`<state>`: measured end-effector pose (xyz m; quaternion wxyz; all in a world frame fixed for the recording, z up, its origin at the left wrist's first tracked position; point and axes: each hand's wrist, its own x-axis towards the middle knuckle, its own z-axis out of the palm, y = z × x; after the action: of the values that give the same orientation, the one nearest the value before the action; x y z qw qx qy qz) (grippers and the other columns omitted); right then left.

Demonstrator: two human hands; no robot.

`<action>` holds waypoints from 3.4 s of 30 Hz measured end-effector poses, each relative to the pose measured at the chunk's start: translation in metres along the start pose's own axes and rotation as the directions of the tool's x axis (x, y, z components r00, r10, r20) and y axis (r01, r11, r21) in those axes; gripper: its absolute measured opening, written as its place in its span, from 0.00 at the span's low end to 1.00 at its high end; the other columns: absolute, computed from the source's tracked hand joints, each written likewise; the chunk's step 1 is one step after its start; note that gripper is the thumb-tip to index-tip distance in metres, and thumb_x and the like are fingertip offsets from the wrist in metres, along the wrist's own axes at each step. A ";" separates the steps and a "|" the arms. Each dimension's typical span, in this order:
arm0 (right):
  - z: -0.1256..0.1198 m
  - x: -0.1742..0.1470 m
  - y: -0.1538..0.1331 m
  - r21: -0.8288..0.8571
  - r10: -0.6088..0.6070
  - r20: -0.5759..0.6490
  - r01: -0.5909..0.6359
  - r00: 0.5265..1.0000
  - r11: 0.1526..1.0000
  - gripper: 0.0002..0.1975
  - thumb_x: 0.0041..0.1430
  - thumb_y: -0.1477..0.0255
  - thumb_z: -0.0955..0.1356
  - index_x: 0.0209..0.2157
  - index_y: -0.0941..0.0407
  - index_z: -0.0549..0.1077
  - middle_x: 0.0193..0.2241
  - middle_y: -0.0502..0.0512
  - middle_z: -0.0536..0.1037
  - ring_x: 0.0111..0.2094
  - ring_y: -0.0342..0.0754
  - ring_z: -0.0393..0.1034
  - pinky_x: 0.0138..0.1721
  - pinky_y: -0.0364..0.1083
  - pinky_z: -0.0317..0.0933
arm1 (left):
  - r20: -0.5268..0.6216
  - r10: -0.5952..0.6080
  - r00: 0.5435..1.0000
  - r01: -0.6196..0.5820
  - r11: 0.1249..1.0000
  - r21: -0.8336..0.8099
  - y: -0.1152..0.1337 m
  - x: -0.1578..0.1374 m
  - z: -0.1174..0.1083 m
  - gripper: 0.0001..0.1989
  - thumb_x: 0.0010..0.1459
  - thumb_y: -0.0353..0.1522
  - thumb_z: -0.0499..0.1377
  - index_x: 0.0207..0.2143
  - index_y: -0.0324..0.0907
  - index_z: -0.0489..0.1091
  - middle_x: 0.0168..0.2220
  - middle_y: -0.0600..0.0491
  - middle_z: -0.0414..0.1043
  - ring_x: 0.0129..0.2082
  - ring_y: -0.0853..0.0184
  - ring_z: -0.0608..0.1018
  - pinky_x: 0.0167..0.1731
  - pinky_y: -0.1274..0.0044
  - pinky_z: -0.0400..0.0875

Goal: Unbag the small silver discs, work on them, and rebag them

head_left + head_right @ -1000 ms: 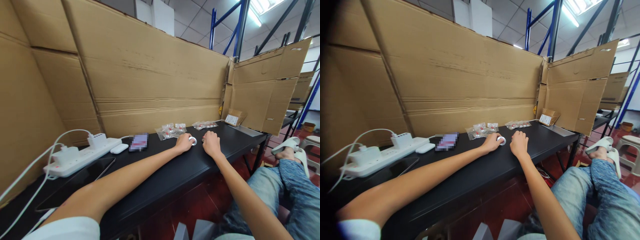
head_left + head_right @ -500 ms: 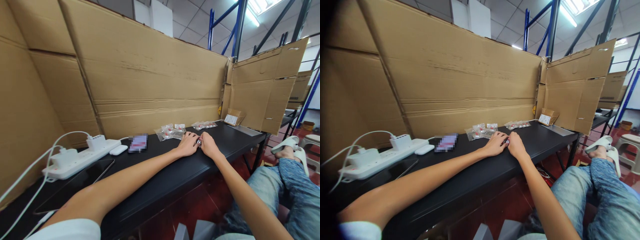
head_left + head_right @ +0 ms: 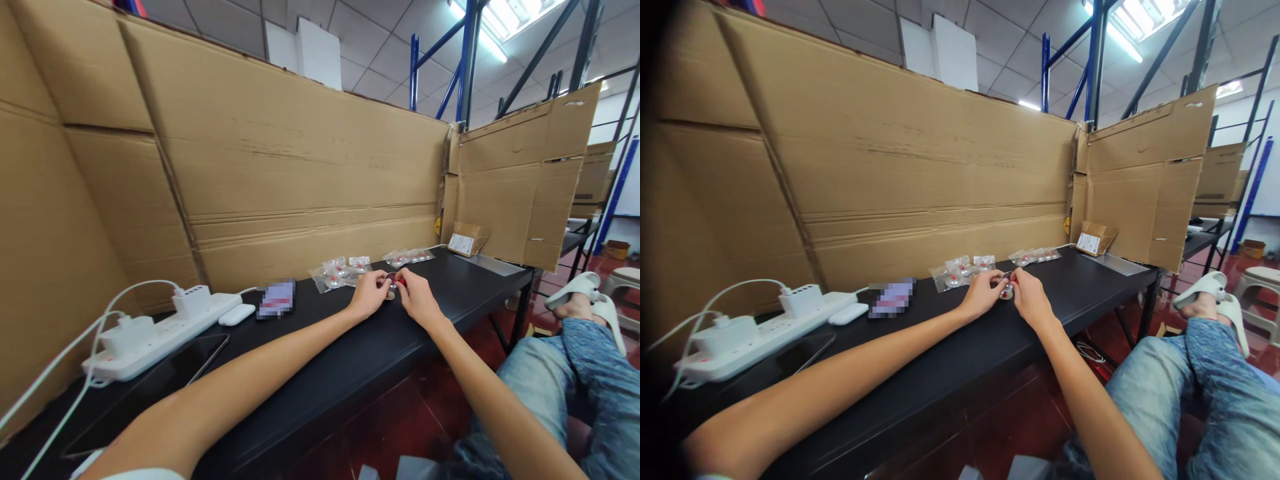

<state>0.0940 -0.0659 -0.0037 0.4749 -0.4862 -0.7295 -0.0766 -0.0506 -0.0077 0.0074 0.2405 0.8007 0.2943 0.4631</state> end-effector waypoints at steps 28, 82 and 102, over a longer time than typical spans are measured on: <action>-0.002 0.000 -0.002 -0.220 0.072 0.005 -0.069 0.997 0.973 0.06 0.63 0.76 0.61 0.34 0.56 0.69 0.35 0.58 0.73 0.37 0.49 0.69 0.41 0.46 0.60 | 0.151 0.113 0.982 -0.098 0.990 -0.101 -0.005 0.001 0.003 0.11 0.54 0.27 0.55 0.38 0.38 0.75 0.31 0.51 0.77 0.30 0.67 0.77 0.35 0.77 0.71; -0.010 0.001 0.005 0.351 0.219 0.049 -0.222 0.974 0.910 0.08 0.53 0.67 0.65 0.27 0.57 0.72 0.21 0.51 0.74 0.21 0.44 0.70 0.24 0.40 0.61 | 0.118 0.213 0.970 -0.232 0.957 0.177 0.016 -0.007 -0.001 0.06 0.57 0.29 0.53 0.28 0.40 0.66 0.24 0.56 0.69 0.23 0.72 0.69 0.28 0.80 0.61; -0.007 0.000 0.021 0.419 0.222 0.138 -0.260 0.965 0.870 0.09 0.53 0.66 0.66 0.26 0.56 0.72 0.19 0.50 0.73 0.19 0.42 0.65 0.22 0.41 0.58 | 0.186 0.169 0.968 -0.194 0.973 0.125 0.009 -0.004 -0.004 0.07 0.59 0.32 0.54 0.33 0.39 0.71 0.27 0.54 0.74 0.27 0.69 0.73 0.30 0.78 0.64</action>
<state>0.1141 -0.0591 -0.0073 0.5452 -0.4583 -0.6816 0.1680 -0.0534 -0.0168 0.0125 0.1642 0.8767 0.2298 0.3894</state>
